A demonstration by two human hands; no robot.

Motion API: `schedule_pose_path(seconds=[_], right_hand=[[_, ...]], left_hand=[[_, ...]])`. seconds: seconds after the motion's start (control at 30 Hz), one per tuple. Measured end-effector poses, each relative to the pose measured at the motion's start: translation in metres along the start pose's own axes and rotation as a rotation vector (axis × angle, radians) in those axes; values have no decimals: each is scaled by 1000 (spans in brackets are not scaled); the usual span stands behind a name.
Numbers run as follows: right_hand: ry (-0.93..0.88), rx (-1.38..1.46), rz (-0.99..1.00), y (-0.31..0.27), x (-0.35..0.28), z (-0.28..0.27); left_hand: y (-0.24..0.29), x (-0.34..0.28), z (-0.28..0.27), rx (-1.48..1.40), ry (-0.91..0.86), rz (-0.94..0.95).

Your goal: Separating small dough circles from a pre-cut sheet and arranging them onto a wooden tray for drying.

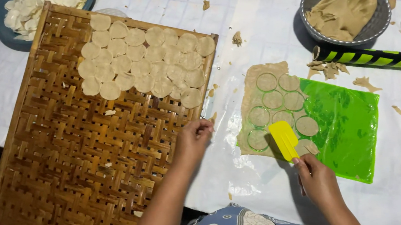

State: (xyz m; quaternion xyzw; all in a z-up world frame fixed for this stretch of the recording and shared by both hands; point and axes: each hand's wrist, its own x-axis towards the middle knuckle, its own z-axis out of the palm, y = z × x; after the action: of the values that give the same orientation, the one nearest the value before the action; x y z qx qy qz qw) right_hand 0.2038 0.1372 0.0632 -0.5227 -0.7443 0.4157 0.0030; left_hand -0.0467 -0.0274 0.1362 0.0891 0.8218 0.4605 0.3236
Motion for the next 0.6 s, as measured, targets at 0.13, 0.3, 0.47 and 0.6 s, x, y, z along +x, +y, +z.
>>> schedule_pose_path(seconds=[0.13, 0.3, 0.47, 0.6], right_hand=[[-18, 55, 17, 8, 4, -1], [-18, 73, 45, 8, 3, -4], [-3, 71, 35, 9, 2, -7], [-7, 74, 23, 13, 2, -7]], left_hand=[[-48, 59, -33, 394, 184, 290], [-71, 94, -59, 360, 460, 409], [-72, 108, -62, 269, 561, 475], [-77, 119, -61, 338, 669, 480]])
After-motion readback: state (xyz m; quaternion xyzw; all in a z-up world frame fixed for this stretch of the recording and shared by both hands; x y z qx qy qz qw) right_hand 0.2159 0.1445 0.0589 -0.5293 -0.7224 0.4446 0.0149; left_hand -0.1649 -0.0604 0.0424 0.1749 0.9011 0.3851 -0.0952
